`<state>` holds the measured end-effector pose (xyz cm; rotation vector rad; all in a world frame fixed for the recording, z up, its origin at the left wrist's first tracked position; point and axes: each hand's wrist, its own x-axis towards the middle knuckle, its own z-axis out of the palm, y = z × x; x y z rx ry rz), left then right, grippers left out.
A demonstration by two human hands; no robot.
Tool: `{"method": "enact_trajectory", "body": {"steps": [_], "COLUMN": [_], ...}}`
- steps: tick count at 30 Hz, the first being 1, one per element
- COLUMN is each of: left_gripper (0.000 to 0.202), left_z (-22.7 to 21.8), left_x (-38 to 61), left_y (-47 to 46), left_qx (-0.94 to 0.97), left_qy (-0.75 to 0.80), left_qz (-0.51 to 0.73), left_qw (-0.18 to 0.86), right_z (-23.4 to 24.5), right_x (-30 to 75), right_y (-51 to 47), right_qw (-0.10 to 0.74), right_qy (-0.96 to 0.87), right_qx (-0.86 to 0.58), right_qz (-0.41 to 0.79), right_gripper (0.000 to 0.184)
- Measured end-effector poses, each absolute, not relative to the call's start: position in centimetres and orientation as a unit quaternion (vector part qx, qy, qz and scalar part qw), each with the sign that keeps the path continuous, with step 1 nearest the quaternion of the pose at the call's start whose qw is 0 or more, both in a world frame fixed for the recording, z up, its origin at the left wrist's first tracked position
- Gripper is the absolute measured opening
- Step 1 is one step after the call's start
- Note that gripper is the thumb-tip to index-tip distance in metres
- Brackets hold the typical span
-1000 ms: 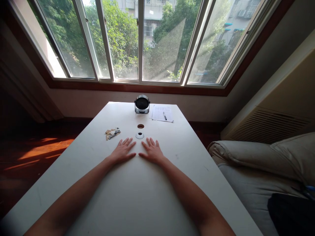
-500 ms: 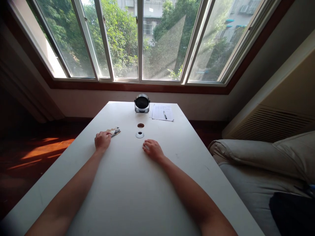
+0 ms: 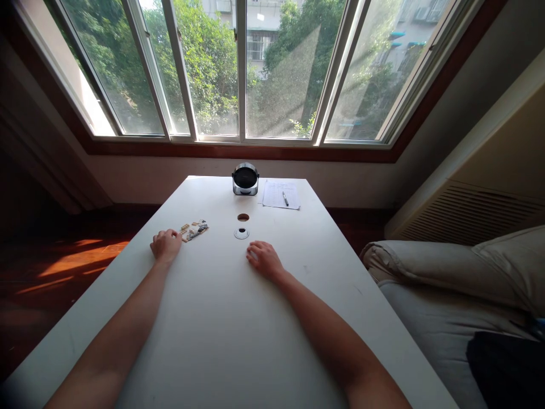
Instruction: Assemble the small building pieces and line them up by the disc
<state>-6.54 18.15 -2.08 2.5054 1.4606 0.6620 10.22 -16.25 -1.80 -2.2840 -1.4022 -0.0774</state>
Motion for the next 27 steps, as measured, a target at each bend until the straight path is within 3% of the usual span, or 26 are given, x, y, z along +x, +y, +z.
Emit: {"method": "enact_trajectory", "body": {"steps": [15, 22, 27], "left_gripper": [0.027, 0.018, 0.02], "left_z": [-2.1, -2.1, -1.2], "left_x": [-6.2, -6.1, -5.9], "left_y": [17.5, 17.4, 16.5], "left_qx": [0.858, 0.851, 0.847], "left_qy": [0.456, 0.45, 0.408], "left_qz": [0.216, 0.231, 0.291], "left_qw": [0.099, 0.141, 0.18], "right_z": [-2.0, -2.1, -1.8], "right_x": [10.4, 10.4, 10.2], "right_y": [-16.3, -16.3, -16.3], "right_qw": [0.225, 0.232, 0.246], "right_qy": [-0.516, -0.516, -0.511], "right_qx": [-0.826, -0.824, -0.823], "right_qz": [-0.028, -0.028, -0.024], "right_gripper": [0.032, 0.031, 0.029]}}
